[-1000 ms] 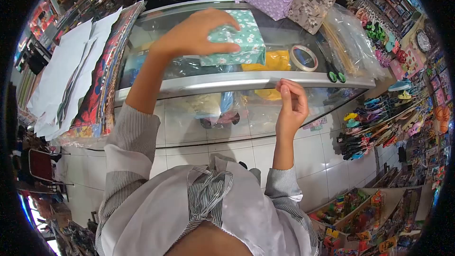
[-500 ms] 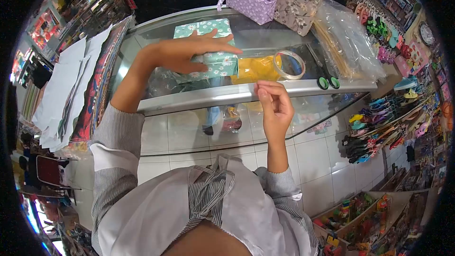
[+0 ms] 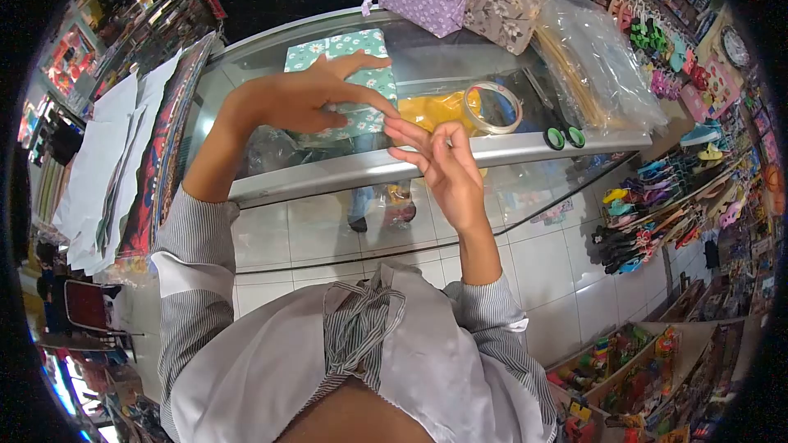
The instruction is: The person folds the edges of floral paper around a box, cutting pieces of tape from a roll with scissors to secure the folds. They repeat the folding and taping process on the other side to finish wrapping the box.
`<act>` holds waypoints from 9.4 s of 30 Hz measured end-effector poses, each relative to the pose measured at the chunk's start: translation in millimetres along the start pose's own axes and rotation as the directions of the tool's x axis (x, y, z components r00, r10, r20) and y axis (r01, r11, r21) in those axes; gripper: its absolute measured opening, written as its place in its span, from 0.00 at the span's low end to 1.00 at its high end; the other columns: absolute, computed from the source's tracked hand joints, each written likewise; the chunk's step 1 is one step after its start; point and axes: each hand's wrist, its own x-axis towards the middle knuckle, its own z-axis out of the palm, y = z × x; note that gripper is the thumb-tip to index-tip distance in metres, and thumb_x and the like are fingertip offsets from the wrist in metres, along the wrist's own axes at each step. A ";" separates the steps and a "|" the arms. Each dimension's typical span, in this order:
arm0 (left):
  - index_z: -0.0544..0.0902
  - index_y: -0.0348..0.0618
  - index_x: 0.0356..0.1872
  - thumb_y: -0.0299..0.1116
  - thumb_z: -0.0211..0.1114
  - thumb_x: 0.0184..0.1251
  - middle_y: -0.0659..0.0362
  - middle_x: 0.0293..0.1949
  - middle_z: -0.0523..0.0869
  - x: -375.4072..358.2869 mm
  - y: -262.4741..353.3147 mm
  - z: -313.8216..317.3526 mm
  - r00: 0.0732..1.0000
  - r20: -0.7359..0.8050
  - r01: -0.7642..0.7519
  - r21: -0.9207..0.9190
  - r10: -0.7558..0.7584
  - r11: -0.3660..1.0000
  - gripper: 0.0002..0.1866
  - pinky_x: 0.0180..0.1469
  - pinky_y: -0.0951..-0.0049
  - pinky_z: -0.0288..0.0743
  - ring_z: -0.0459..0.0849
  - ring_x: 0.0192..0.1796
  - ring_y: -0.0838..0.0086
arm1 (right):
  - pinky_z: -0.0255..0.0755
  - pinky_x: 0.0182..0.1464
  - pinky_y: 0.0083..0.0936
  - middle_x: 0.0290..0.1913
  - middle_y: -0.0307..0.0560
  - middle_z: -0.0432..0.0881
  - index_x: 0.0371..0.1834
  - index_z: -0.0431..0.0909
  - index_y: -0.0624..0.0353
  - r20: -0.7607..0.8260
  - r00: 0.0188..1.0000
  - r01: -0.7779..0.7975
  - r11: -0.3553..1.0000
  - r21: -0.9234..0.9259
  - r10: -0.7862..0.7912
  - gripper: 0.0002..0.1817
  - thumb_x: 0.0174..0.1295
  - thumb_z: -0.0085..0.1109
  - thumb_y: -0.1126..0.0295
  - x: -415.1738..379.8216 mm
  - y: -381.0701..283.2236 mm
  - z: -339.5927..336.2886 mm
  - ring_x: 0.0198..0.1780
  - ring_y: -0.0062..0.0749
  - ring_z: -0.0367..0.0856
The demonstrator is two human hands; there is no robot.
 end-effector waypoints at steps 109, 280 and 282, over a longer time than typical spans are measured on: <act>0.75 0.48 0.44 0.30 0.69 0.48 0.56 0.44 0.74 -6.6 -10.0 -7.8 0.978 -0.150 -0.150 -0.007 0.148 0.989 0.19 0.56 0.62 0.63 0.72 0.53 0.60 | 0.63 0.09 0.17 0.33 0.52 0.80 0.38 0.62 0.64 -0.277 0.950 -0.255 0.872 -0.418 0.145 0.04 0.68 0.43 0.75 59.1 16.1 20.4 0.13 0.24 0.74; 0.76 0.53 0.54 0.25 0.71 0.49 0.49 0.60 0.74 -61.9 26.7 77.2 0.469 -0.634 0.218 -0.592 -0.615 0.776 0.27 0.50 0.69 0.74 0.76 0.60 0.57 | 0.64 0.62 0.37 0.66 0.59 0.61 0.55 0.75 0.52 0.228 0.963 0.265 0.363 -0.893 -0.144 0.23 0.54 0.65 0.68 57.9 9.2 21.2 0.65 0.55 0.65; 0.77 0.53 0.54 0.25 0.72 0.49 0.48 0.58 0.76 -61.3 26.9 78.2 0.452 -0.680 0.236 -0.533 -0.578 0.812 0.27 0.45 0.72 0.74 0.78 0.53 0.60 | 0.63 0.62 0.36 0.64 0.58 0.66 0.55 0.76 0.51 0.155 0.981 0.190 0.392 -0.900 -0.118 0.23 0.53 0.66 0.68 55.1 8.7 23.1 0.65 0.51 0.65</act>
